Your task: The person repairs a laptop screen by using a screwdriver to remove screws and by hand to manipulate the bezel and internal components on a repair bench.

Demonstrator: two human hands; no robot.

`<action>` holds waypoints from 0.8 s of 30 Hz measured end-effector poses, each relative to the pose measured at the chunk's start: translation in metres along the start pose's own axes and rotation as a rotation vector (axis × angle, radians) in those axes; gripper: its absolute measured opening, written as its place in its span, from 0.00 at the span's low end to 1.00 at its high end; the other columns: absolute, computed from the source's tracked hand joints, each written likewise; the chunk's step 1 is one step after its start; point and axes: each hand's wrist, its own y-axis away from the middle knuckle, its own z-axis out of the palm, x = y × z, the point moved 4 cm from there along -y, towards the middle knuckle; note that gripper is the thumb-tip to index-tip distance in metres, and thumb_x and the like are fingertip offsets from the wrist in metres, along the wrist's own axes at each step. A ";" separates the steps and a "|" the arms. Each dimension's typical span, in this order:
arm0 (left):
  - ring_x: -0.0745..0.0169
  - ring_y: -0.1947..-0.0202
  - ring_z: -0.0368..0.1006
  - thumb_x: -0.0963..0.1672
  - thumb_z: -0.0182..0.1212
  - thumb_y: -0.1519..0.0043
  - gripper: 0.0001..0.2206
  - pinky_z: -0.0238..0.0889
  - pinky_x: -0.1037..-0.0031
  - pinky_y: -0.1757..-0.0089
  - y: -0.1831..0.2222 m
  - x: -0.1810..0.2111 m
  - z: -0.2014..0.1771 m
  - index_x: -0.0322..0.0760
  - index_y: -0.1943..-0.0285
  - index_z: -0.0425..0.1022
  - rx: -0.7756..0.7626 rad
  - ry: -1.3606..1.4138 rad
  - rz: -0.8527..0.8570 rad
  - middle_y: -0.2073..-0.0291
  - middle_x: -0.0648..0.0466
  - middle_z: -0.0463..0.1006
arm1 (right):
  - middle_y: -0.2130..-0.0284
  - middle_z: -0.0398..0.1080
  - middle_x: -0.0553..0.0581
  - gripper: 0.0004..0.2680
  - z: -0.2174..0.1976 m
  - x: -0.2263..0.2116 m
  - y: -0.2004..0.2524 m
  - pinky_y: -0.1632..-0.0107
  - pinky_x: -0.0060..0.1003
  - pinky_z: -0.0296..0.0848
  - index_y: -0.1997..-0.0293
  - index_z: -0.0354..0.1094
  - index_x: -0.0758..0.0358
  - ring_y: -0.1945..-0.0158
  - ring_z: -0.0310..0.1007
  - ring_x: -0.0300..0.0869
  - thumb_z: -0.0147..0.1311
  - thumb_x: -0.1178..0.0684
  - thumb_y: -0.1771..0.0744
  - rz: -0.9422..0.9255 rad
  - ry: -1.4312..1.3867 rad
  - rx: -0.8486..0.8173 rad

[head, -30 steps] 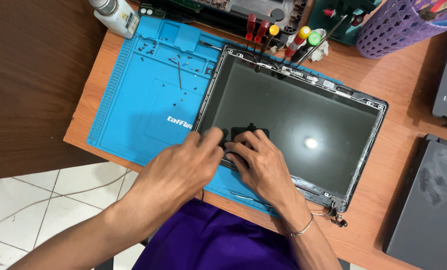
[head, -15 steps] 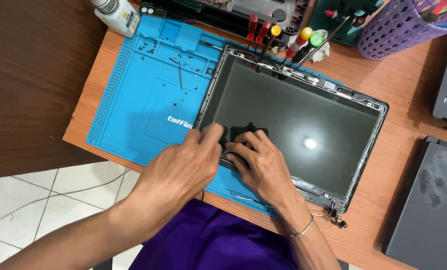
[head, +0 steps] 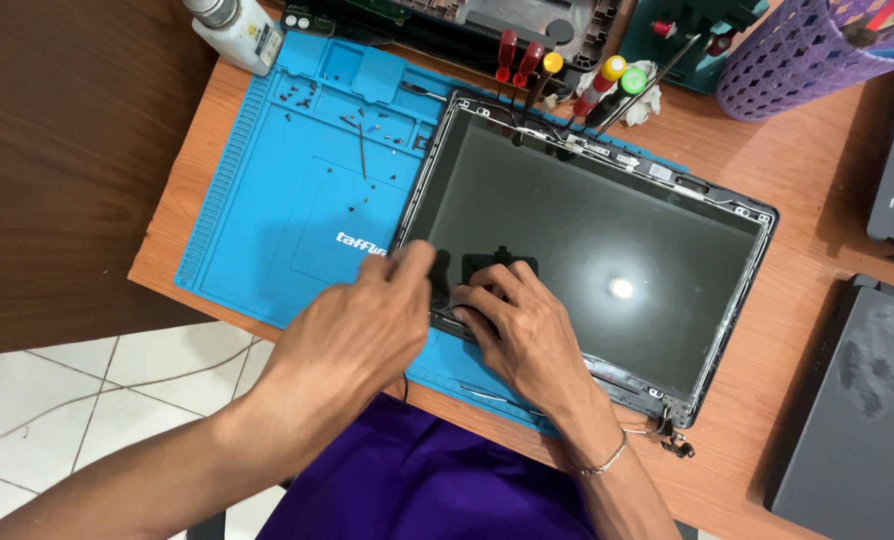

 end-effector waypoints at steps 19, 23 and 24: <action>0.66 0.64 0.74 0.34 0.65 0.52 0.08 0.74 0.84 0.72 -0.002 -0.006 0.001 0.22 0.64 0.74 0.002 0.158 0.064 0.58 0.49 0.66 | 0.61 0.72 0.54 0.06 0.000 0.000 0.001 0.58 0.42 0.73 0.58 0.77 0.63 0.60 0.69 0.48 0.63 0.59 0.37 -0.003 0.014 -0.004; 0.65 0.63 0.74 0.35 0.65 0.51 0.07 0.74 0.83 0.73 -0.003 -0.002 -0.002 0.22 0.66 0.75 0.095 0.159 0.122 0.59 0.49 0.66 | 0.61 0.72 0.54 0.06 0.001 0.000 0.001 0.58 0.42 0.73 0.58 0.77 0.63 0.60 0.69 0.48 0.63 0.59 0.37 0.003 0.012 -0.005; 0.65 0.63 0.74 0.35 0.65 0.50 0.06 0.74 0.82 0.74 -0.003 -0.001 -0.002 0.22 0.66 0.74 0.091 0.167 0.129 0.59 0.49 0.66 | 0.61 0.72 0.54 0.06 0.001 0.000 0.001 0.58 0.42 0.73 0.58 0.77 0.63 0.60 0.69 0.48 0.63 0.59 0.37 0.003 0.011 -0.004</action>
